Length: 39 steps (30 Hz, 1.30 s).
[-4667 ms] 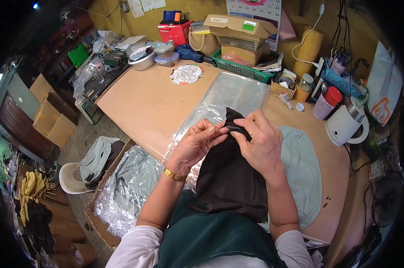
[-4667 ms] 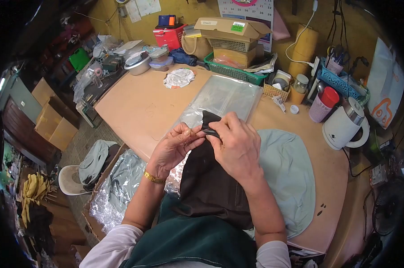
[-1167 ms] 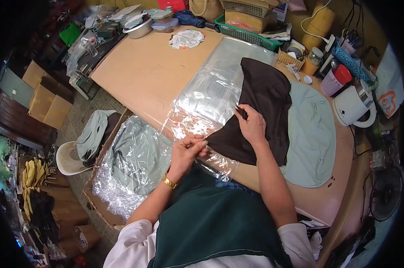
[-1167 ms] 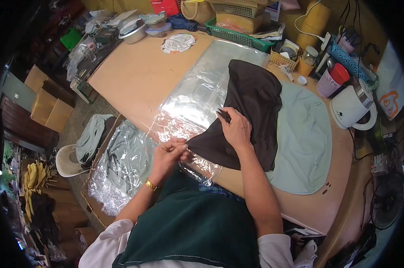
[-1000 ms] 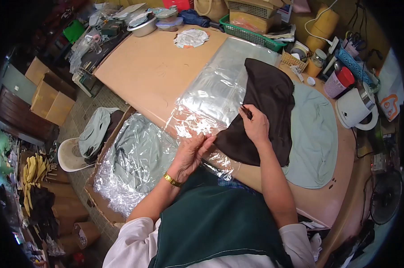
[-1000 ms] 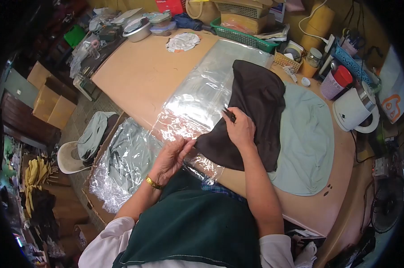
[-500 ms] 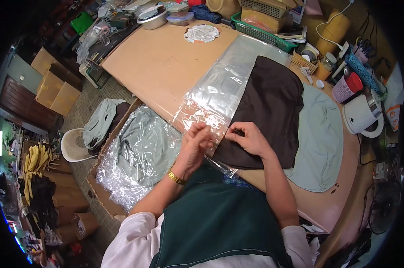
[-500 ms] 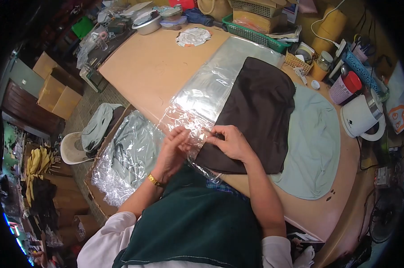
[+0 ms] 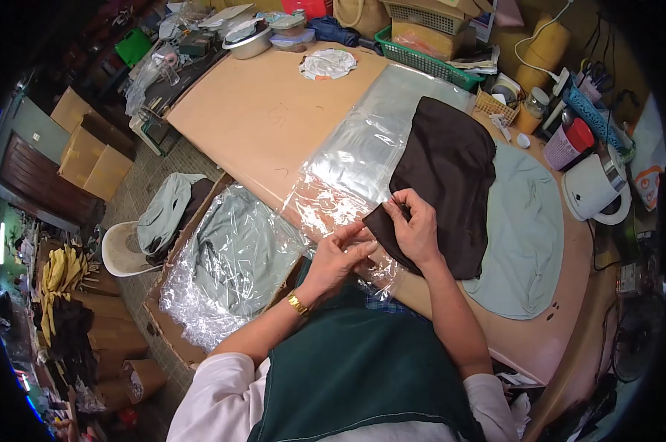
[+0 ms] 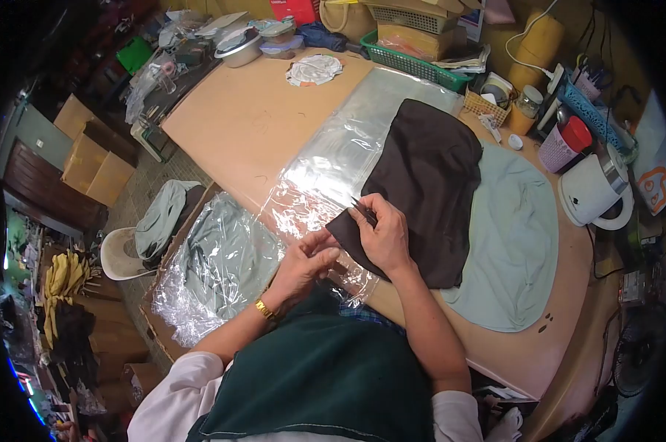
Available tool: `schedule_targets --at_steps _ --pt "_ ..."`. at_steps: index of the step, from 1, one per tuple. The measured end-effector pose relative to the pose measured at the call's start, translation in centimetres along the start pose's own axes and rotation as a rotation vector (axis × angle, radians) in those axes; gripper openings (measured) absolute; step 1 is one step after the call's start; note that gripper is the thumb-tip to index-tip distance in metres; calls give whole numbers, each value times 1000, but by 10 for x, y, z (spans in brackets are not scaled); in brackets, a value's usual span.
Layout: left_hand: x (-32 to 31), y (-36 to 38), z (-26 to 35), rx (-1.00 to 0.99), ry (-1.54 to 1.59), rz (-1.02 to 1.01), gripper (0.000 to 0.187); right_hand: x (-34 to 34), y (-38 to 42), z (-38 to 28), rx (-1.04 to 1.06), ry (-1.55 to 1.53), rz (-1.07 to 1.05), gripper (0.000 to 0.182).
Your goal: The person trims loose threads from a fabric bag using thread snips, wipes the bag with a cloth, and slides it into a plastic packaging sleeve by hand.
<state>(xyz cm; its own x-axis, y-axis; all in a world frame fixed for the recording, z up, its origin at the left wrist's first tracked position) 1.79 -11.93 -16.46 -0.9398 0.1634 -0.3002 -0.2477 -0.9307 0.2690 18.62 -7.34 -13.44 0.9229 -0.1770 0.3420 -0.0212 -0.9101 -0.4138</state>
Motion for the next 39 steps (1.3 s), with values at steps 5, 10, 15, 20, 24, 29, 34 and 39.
schedule_targets --at_steps 5,10,15,20,24,29,34,39 --pt "-17 -16 11 0 409 116 26 5 1 -4 48 24 103 15" --pt "-15 -18 13 35 594 225 20 10 4 -8 3 28 71 14" --pt "-11 -15 18 45 739 -2 20 21 5 -50 99 159 85 20" --pt "-15 -12 23 6 675 -16 19 32 14 -81 328 454 -7 27" --pt "-18 -11 24 -28 543 -32 18 33 18 -90 380 547 -20 24" --pt "-19 -12 22 -82 461 -79 20 28 20 -91 465 615 -17 19" --pt "-18 -9 19 -105 423 -30 23 27 20 -95 427 605 -32 17" --pt "-19 -7 21 -75 397 -36 22 22 22 -95 395 622 -45 23"
Point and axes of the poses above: each hand's wrist, its own y-axis away from the middle knuckle, its own x-axis out of the back of the hand, z = x × y, the point moved 3 cm from there along -y, towards the middle knuckle
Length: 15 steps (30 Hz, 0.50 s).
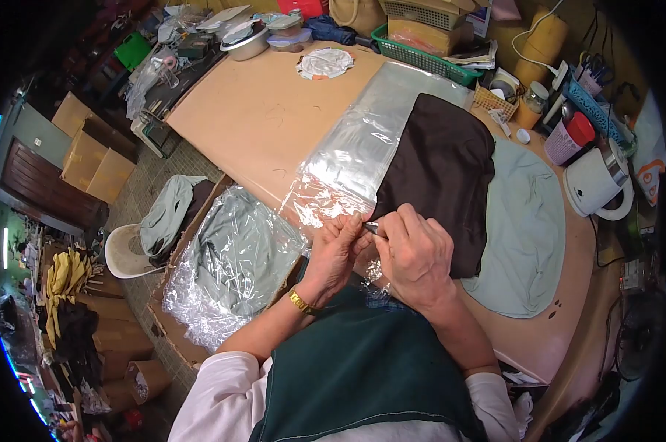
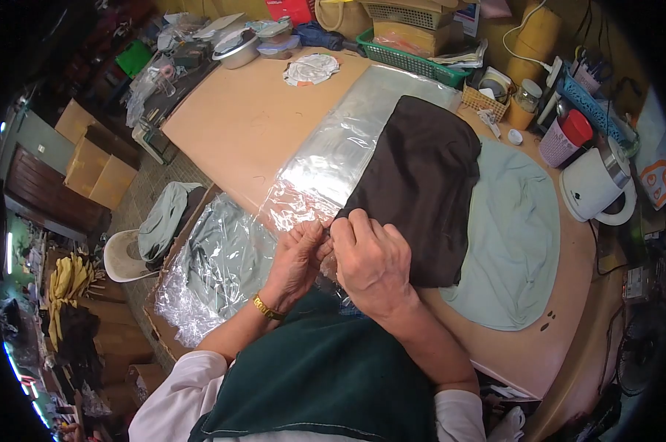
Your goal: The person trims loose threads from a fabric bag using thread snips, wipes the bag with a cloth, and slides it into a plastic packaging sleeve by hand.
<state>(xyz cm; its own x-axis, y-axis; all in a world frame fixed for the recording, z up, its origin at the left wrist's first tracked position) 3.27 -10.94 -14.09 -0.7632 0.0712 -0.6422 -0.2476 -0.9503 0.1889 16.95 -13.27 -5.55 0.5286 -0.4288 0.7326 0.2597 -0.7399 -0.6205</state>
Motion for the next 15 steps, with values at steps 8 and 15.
schedule_targets --at_steps 8,15 --pt "8 37 19 55 -55 120 25 20 -2 34 -274 11 -183 27" --pt "106 49 95 164 -917 150 57 40 57 119 -365 -168 -773 29"
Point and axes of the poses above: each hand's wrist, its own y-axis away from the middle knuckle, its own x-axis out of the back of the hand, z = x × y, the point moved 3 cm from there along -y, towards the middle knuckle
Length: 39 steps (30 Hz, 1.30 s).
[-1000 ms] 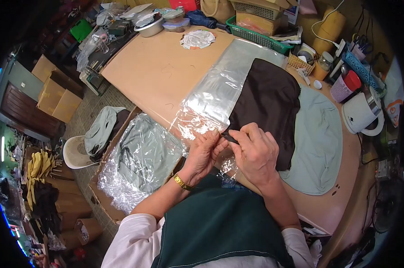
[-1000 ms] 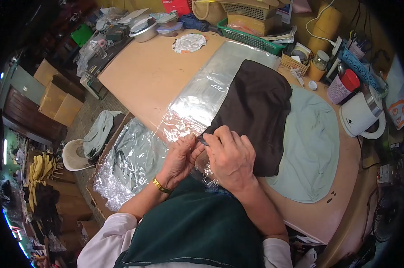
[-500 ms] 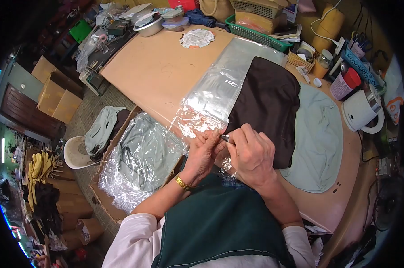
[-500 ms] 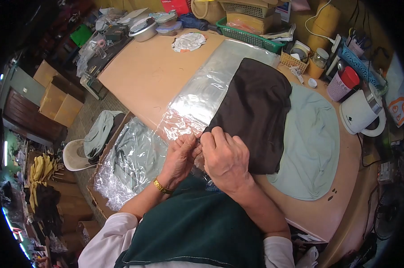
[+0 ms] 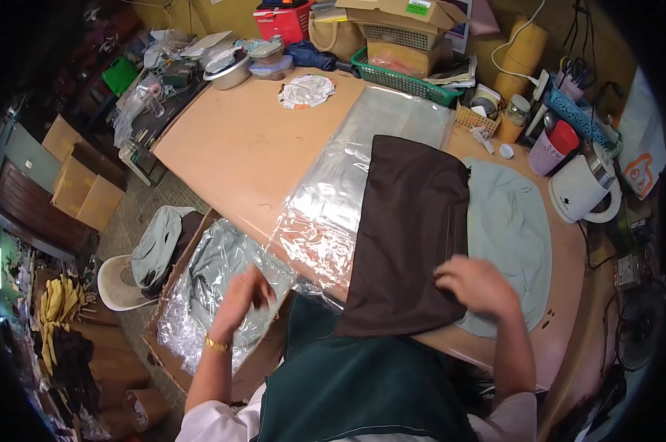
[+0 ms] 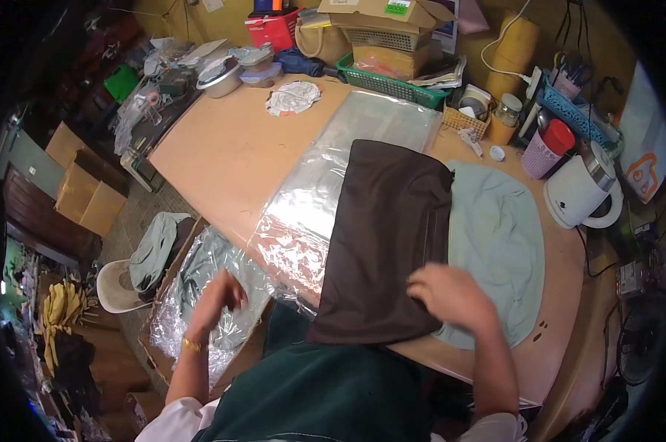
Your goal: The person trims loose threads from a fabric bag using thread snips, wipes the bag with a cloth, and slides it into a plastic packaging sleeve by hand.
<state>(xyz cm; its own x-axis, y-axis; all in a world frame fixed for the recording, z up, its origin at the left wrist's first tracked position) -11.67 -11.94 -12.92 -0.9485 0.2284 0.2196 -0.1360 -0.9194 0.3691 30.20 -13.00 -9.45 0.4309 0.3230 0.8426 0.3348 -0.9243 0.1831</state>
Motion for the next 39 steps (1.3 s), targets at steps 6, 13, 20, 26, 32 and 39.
schedule_targets --at_steps 6,13,20,26,32,39 --pt "-50 -151 79 -476 349 65 42 70 -161 16 -105 -120 623 31" --pt "-179 -254 109 -728 -462 510 60 2 -224 59 -395 -60 752 37" --pt "-81 -177 93 -392 -322 119 34 9 -204 117 -347 -503 1240 37" --pt "90 -154 35 -351 190 559 37 7 -206 111 -338 -627 1277 38" --pt "-71 -206 104 -635 115 195 65 6 -205 106 -368 -616 1254 37" --pt "-195 -240 133 -450 81 -211 39 7 -202 110 -297 -673 1277 36"
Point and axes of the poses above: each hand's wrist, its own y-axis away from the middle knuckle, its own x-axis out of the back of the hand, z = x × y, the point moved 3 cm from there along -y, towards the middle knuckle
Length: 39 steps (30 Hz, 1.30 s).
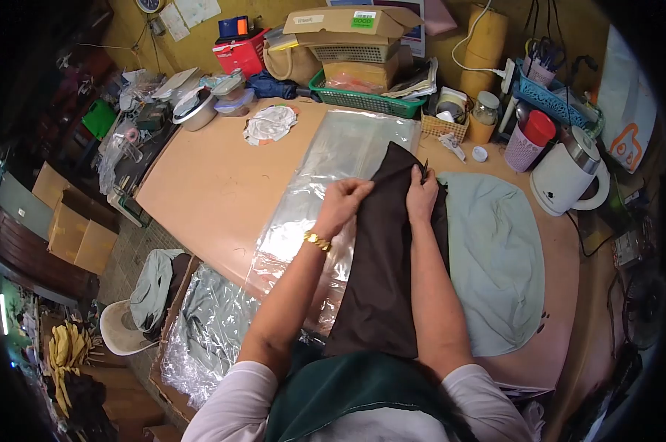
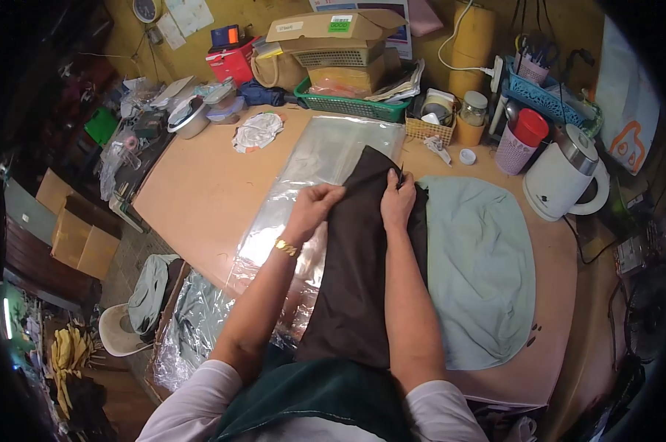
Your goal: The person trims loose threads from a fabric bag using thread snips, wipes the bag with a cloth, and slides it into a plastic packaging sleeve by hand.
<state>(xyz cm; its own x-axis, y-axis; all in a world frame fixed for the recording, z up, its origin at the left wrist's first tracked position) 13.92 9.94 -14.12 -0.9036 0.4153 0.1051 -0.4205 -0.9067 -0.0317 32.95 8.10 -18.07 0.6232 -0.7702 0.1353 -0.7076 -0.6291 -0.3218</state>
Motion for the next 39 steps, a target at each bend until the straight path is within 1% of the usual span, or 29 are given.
schedule_targets --at_steps 1,2,4,5,7,8,9,10,11,12,13,14,16,17,18,20,21,22,24,28,32,34,35,37,38,39 --pt "9 1 0 -52 -32 89 22 -1 0 1 -6 1 4 35" --pt "21 7 10 25 -121 23 20 -1 2 -3 -8 1 4 35" --pt "38 14 17 91 -179 0 19 -6 6 -13 4 104 -129 34" --pt "46 18 21 91 -180 7 19 -10 7 -13 26 70 -130 34" --pt "61 23 25 128 -381 71 19 -10 3 -10 8 78 -153 35" --pt "66 24 25 128 -384 74 19 -9 2 -10 -17 90 -167 36" --pt "70 24 26 113 -364 71 20 -4 1 -20 -32 129 -234 35" --pt "72 25 26 97 -343 70 21 1 2 -31 -30 128 -239 35" --pt "73 27 26 97 -341 76 21 5 6 -49 -6 231 -298 35" --pt "72 27 27 77 -272 111 21 5 9 -59 21 334 -357 34" --pt "72 28 28 56 -203 147 22 2 12 -62 138 315 -299 30" --pt "72 28 27 53 -202 156 22 2 11 -67 145 312 -303 30" --pt "73 26 21 41 -85 158 23 1 13 -89 287 238 -605 29" --pt "73 25 18 28 -76 156 24 4 19 -106 303 255 -677 27" --pt "73 26 19 26 -75 162 24 5 23 -114 308 254 -682 27" --pt "71 27 21 21 -106 180 24 2 32 -127 394 300 -799 26" --pt "70 27 22 4 -109 190 24 1 37 -135 401 327 -818 25" --pt "70 27 23 0 -108 193 24 -1 40 -137 406 326 -818 25" --pt "69 28 25 -34 -146 189 23 -3 46 -141 517 394 -753 25" --pt "67 31 31 -33 -153 212 23 -7 51 -141 558 408 -766 23" --pt "66 32 33 -57 -142 175 22 -11 52 -139 556 433 -751 21" --pt "68 33 33 -76 -167 152 22 -13 51 -136 559 476 -688 19" --pt "71 34 33 -74 -130 162 22 -14 51 -133 558 476 -687 19" --pt "72 31 32 -71 -93 172 23 -13 45 -127 485 335 -633 20" --pt "74 28 29 -87 74 325 26 -12 43 -127 485 334 -634 20" --pt "76 27 23 -101 241 478 32 -10 39 -126 422 301 -592 22"
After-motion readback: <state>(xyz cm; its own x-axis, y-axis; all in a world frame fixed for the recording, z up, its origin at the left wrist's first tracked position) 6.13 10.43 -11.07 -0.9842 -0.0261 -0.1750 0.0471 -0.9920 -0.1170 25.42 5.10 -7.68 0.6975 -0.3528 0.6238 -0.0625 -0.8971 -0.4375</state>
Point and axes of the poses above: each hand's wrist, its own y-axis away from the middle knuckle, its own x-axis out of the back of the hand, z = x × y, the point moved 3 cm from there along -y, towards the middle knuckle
